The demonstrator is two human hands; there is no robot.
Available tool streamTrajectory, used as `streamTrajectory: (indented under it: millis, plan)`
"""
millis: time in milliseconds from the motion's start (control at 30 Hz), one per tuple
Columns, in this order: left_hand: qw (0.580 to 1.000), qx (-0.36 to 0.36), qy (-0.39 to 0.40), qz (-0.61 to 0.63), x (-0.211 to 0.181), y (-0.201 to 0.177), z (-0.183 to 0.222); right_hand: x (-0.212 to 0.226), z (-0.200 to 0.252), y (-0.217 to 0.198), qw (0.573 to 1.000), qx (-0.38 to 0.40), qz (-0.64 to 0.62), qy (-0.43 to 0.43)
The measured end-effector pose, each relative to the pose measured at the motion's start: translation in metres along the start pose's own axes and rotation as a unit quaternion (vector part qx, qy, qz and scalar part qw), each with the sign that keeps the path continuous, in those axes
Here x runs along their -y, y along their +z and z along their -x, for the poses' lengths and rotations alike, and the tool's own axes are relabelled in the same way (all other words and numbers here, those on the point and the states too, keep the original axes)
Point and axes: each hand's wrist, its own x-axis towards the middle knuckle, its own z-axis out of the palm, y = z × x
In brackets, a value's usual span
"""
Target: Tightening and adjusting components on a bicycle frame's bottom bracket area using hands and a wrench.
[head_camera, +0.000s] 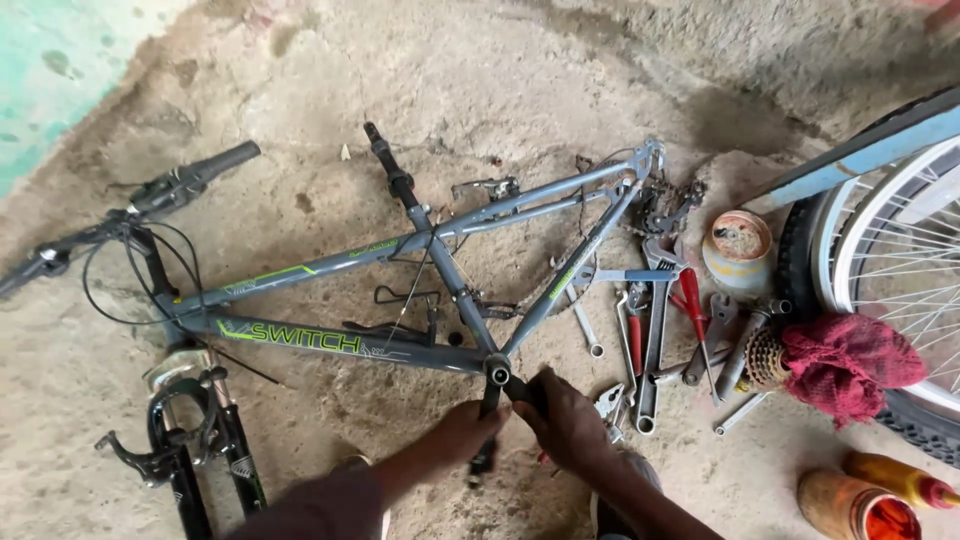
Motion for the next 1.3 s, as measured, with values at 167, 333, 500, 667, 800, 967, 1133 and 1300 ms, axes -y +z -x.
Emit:
streamTrajectory:
  millis: [167, 333, 500, 667, 800, 967, 1133, 1300]
  plan:
    - [0.911, 0.009, 0.049, -0.409, -0.027, -0.094, 0.021, -0.039, -0.020, -0.028, 0.974, 0.026, -0.159, 0.156]
    - [0.843, -0.086, 0.074, -0.526, -0.026, -0.155, 0.002, -0.027, -0.047, -0.056, 0.911, -0.112, -0.369, 0.148]
    - [0.879, -0.090, -0.091, -0.459, 0.001, -0.139, 0.012, -0.003, -0.073, -0.064, 0.940, -0.137, -0.284, 0.128]
    - [0.988, -0.153, -0.025, 0.024, 0.009, -0.133, 0.023, 0.028, -0.093, -0.075, 0.985, -0.079, -0.122, 0.096]
    - [0.946, -0.224, 0.106, 0.208, 0.025, -0.145, 0.001, 0.084, -0.115, -0.072, 0.998, 0.008, -0.059, -0.013]
    - [0.944, -0.178, 0.180, 0.211, 0.010, -0.147, 0.000, 0.153, -0.106, -0.028, 0.975, 0.139, 0.038, -0.168]
    - [0.947, -0.165, 0.201, 0.187, 0.018, -0.158, -0.010, 0.156, -0.046, 0.018, 0.860, 0.148, 0.305, -0.381]
    - [0.942, -0.137, 0.222, 0.211, 0.001, -0.148, 0.012, 0.046, 0.008, 0.057, 0.863, 0.215, 0.313, -0.334]
